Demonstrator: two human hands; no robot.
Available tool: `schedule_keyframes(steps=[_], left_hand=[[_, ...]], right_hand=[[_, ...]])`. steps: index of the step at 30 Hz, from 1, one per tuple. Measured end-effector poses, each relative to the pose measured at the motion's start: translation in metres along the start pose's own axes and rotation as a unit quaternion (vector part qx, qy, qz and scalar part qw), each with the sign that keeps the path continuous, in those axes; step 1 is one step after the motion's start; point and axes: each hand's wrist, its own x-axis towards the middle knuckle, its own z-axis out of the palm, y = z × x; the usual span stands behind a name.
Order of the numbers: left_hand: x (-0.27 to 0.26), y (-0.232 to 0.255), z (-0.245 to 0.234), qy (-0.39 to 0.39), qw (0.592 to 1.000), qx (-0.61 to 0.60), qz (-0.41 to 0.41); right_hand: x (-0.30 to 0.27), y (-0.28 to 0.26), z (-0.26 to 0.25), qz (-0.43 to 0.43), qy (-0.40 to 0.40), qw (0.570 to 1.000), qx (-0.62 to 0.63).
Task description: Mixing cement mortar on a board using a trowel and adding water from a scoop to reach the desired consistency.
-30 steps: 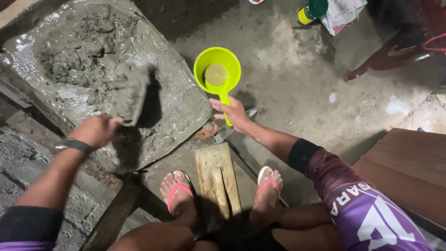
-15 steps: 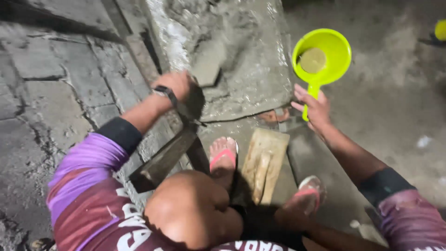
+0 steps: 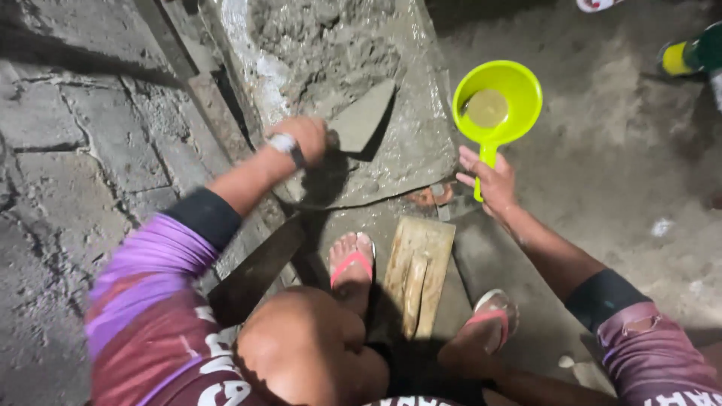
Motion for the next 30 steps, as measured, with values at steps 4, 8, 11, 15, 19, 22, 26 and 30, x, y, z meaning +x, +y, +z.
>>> schedule_keyframes(steps=[4, 8, 11, 15, 19, 22, 26, 30], left_hand=[[-0.017, 0.011, 0.083, 0.135, 0.988, 0.057, 0.054], [-0.035, 0.020, 0.068, 0.018, 0.996, 0.059, 0.068], [-0.019, 0.011, 0.013, -0.001, 0.995, 0.060, 0.075], [-0.005, -0.002, -0.061, -0.046, 0.998, -0.037, -0.026], [0.009, 0.024, 0.019, -0.092, 0.992, 0.071, 0.049], [-0.007, 0.029, 0.044, -0.086, 0.996, -0.020, 0.008], [-0.028, 0.023, -0.002, -0.142, 0.989, 0.012, 0.039], [-0.011, 0.014, -0.036, -0.152, 0.988, -0.016, 0.017]], right_hand=[[0.000, -0.002, -0.002, 0.008, -0.009, 1.000, -0.002], [-0.004, -0.004, -0.003, 0.012, -0.023, 0.999, -0.021], [0.007, -0.001, -0.005, 0.000, -0.020, 1.000, -0.022], [0.006, 0.008, -0.008, -0.003, -0.026, 0.999, -0.032], [0.002, -0.004, -0.001, 0.001, -0.022, 1.000, -0.022], [0.000, 0.002, -0.006, 0.009, -0.018, 1.000, -0.015], [-0.002, -0.004, -0.001, 0.006, -0.015, 1.000, -0.012], [-0.002, -0.006, -0.001, -0.009, -0.023, 1.000, -0.013]])
